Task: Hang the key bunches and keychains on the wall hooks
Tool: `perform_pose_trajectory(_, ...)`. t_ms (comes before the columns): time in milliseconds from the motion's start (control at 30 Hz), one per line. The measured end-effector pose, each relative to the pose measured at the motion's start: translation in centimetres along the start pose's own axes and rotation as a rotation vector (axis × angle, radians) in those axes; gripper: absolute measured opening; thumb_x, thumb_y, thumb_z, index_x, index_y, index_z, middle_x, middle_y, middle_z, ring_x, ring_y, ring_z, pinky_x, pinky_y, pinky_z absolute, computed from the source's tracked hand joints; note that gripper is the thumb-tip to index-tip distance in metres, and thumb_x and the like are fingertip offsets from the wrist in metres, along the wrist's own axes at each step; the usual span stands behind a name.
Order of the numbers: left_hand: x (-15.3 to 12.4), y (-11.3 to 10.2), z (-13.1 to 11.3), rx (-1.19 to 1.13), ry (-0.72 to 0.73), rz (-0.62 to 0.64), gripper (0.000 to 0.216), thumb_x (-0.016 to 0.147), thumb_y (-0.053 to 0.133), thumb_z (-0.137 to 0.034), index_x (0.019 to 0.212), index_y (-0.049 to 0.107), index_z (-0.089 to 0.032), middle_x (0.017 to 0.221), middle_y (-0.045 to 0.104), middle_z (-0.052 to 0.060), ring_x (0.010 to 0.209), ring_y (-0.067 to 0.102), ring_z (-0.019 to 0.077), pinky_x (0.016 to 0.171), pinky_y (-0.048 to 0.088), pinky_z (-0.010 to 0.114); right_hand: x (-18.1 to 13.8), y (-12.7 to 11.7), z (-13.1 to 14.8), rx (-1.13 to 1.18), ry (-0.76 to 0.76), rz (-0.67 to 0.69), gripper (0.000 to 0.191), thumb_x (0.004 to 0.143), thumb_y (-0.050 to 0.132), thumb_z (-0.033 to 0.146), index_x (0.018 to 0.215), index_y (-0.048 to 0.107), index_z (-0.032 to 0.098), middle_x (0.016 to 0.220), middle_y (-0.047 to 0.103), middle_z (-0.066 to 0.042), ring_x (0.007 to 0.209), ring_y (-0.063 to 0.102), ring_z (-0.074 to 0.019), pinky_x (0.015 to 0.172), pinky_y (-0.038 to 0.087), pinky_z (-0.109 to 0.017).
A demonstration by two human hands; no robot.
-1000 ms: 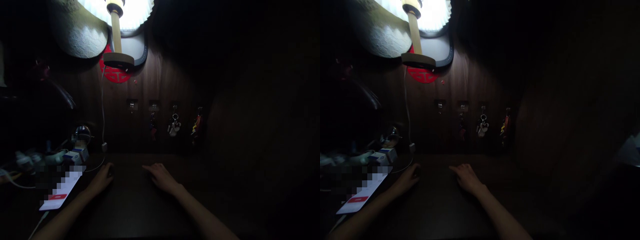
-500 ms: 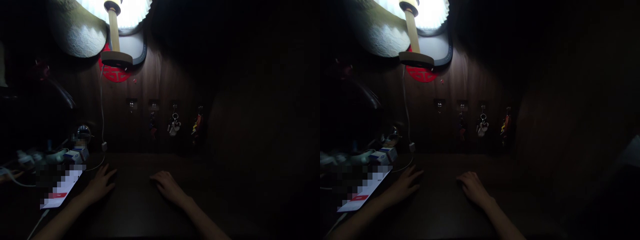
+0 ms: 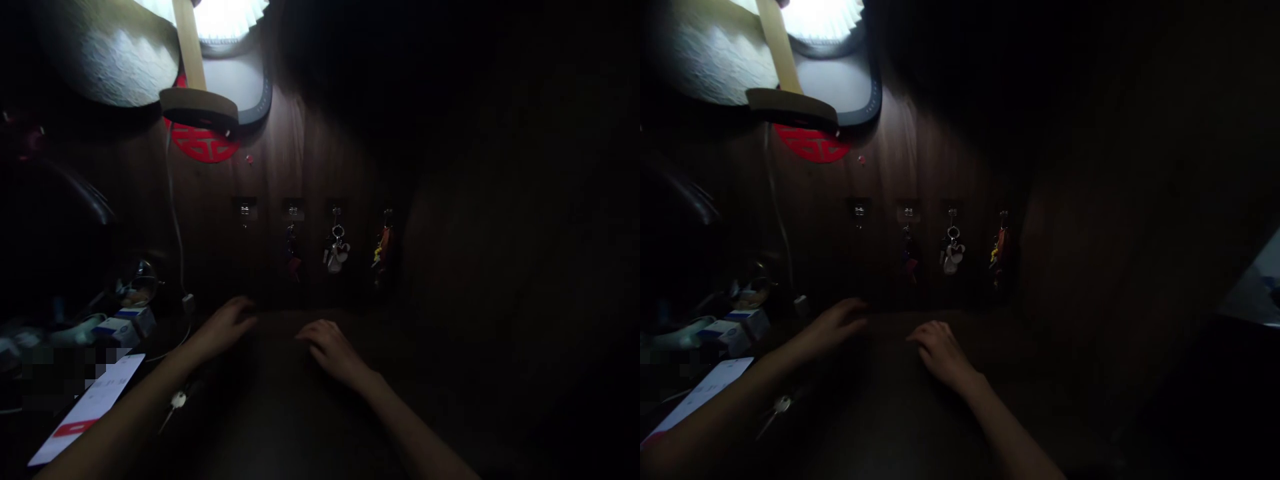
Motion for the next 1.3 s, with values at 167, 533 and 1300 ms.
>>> perform_pose_trajectory(167,9.2,-0.9,-6.7,-0.356,0.065,-0.406,0.058,0.071,0.062,-0.038,0.122,0.043,-0.018,0.124,0.051,0.011,0.115,0.049,0.0225,0.095,0.039,0.034,2.5,-4.4,1.6,-0.016,-0.068,-0.165,0.037,0.079,0.049,0.004,0.107,0.061,0.025,0.108,0.062,-0.002,0.103,0.051,-0.0159,0.093,0.034,-0.035)
perform_pose_trajectory(533,12.3,0.3,-9.9,-0.39,-0.217,-0.81,0.009,0.075,0.054,-0.02,0.084,0.053,-0.02,0.106,0.052,0.011,0.109,0.047,0.0277,0.092,0.036,0.041,3.9,-9.3,1.8,-0.024,-0.113,-0.373,0.033,0.08,0.047,0.005,0.1,0.064,0.026,0.101,0.065,-0.001,0.099,0.055,-0.0158,0.091,0.036,-0.036)
perform_pose_trajectory(1300,14.4,-0.5,-9.5,-0.971,-0.13,-0.354,0.019,0.061,0.064,-0.033,0.059,0.059,-0.015,0.047,0.053,-0.003,0.043,0.048,0.0104,0.047,0.038,0.023,16.3,-15.8,1.8,-0.705,0.133,-0.226,0.043,0.089,0.039,0.02,0.13,0.043,0.031,0.112,0.061,-0.008,0.105,0.051,-0.0276,0.088,0.034,-0.045)
Point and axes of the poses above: each hand's wrist, its own x-axis towards the middle knuckle, its own y-axis out of the palm, z = x × y, the point moved 7 cm from there along x, towards the middle knuckle
